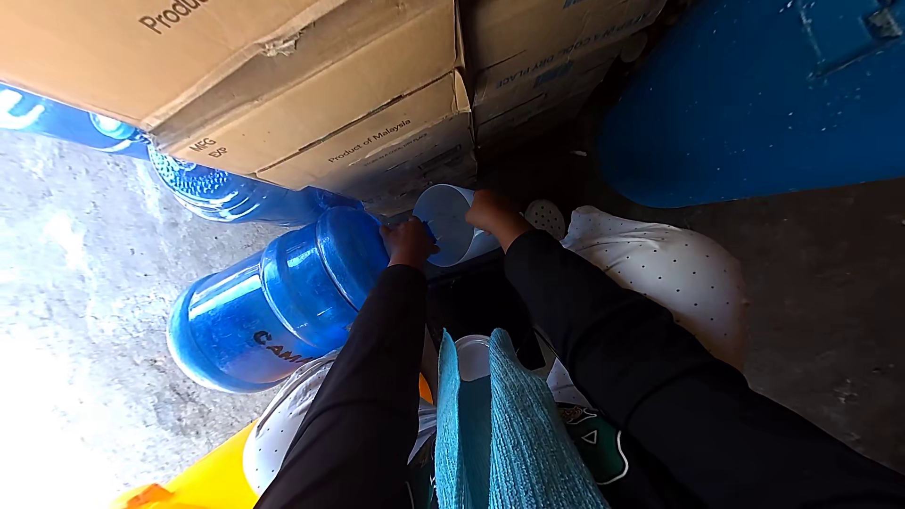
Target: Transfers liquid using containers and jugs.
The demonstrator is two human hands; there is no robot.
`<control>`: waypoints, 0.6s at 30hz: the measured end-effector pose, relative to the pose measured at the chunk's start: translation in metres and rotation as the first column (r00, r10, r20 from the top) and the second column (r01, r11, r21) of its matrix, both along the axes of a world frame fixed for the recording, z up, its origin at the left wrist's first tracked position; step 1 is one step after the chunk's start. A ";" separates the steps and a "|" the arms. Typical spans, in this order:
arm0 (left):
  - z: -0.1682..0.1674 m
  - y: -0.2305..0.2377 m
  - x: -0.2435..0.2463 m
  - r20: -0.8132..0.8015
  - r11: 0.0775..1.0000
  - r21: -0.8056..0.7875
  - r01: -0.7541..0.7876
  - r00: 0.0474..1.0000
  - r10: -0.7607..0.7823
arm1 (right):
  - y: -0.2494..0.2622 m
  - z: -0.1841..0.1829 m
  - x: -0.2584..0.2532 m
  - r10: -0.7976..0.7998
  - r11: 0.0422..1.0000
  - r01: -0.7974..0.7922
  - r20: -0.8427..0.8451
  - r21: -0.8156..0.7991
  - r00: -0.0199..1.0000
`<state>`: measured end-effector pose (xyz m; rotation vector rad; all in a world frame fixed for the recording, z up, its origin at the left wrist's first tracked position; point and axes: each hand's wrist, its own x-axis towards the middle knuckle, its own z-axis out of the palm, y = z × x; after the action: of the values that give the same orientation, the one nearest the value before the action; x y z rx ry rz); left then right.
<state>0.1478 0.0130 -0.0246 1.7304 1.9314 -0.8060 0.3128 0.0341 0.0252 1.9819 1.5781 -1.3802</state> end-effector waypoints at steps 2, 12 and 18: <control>0.001 0.000 0.000 0.004 1.000 0.005 -0.002 1.000 0.002 | 0.001 0.000 0.000 0.005 1.000 -0.005 -0.006 -0.005 1.000; -0.002 -0.001 -0.001 0.002 1.000 0.003 0.003 1.000 -0.003 | 0.003 -0.007 0.000 0.014 1.000 -0.014 0.001 0.010 1.000; -0.001 -0.002 0.000 -0.004 1.000 0.002 0.003 1.000 -0.003 | 0.003 -0.002 0.003 0.017 1.000 -0.017 -0.009 -0.008 1.000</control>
<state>0.1479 0.0109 -0.0254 1.7341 1.9336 -0.8101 0.3154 0.0367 0.0230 1.9556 1.5870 -1.3881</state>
